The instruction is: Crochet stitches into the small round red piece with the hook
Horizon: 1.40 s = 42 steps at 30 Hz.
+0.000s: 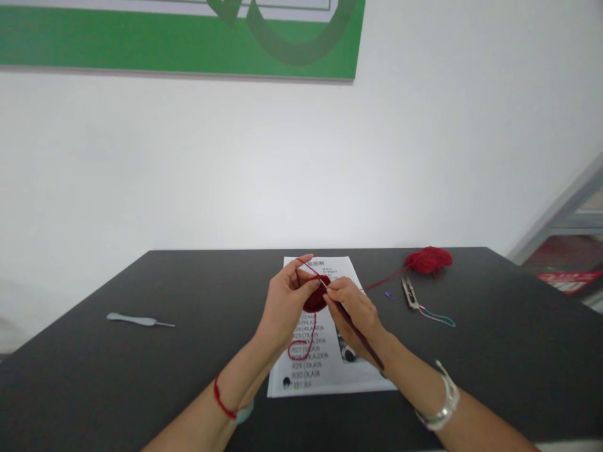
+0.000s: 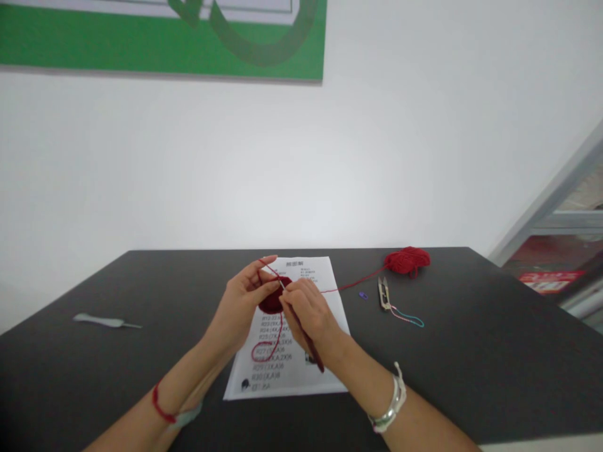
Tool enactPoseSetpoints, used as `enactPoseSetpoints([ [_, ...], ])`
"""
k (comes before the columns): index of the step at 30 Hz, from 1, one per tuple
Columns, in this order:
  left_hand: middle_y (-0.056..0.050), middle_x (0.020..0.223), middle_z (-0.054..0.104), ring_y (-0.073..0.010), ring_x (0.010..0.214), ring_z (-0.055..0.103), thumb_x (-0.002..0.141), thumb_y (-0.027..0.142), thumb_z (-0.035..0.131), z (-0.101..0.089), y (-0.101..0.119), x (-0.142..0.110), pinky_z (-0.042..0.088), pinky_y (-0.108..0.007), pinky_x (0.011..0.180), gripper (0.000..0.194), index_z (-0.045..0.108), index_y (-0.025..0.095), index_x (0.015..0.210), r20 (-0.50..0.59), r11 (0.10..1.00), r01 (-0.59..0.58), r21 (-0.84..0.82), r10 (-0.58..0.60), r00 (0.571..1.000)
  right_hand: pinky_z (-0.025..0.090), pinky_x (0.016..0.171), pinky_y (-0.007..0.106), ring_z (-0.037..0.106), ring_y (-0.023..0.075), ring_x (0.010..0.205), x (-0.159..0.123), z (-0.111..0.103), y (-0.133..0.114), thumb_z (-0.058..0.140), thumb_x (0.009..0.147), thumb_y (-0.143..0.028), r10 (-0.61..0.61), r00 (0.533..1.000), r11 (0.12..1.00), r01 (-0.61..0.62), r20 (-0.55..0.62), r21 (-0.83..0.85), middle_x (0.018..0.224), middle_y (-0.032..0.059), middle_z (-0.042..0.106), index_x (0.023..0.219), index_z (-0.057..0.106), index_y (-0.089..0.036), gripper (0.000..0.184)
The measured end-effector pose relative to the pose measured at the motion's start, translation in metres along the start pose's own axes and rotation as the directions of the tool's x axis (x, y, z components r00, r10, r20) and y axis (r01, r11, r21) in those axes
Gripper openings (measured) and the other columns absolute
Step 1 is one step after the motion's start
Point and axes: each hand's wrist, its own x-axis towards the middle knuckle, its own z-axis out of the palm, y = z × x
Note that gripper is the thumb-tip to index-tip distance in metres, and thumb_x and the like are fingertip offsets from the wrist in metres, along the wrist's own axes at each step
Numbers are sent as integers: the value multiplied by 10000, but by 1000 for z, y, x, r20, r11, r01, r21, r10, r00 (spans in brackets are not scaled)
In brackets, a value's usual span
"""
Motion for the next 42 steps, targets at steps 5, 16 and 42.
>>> enactPoseSetpoints([
  [5, 36, 621, 637, -94, 561, 545, 595, 108, 770, -3, 2, 2, 395, -231, 592, 499, 641, 112, 1077, 103, 987, 139, -75, -131, 986, 494, 613, 246, 586, 134, 693, 3, -5, 14, 536, 877, -89, 57, 998, 987, -60, 25, 146, 806, -5, 585, 901, 510, -264, 179],
  [16, 20, 652, 666, -106, 600, 579, 599, 108, 757, 0, -5, 3, 428, -230, 626, 576, 610, 106, 1155, 67, 978, 122, -168, -112, 991, 452, 619, 307, 510, 169, 683, -2, 2, 12, 491, 893, -78, -118, 993, 981, 118, 9, -154, 758, 24, 565, 836, 527, -222, 159],
  [42, 34, 693, 585, -131, 681, 558, 771, 98, 547, -9, -2, 6, 455, -263, 720, 367, 609, 151, 1129, 60, 831, -340, 440, 351, 935, 397, 522, 256, 472, 118, 537, 17, -9, -8, 552, 862, -201, 563, 826, 681, -489, 38, 545, 596, -37, 529, 698, 496, -212, 174],
])
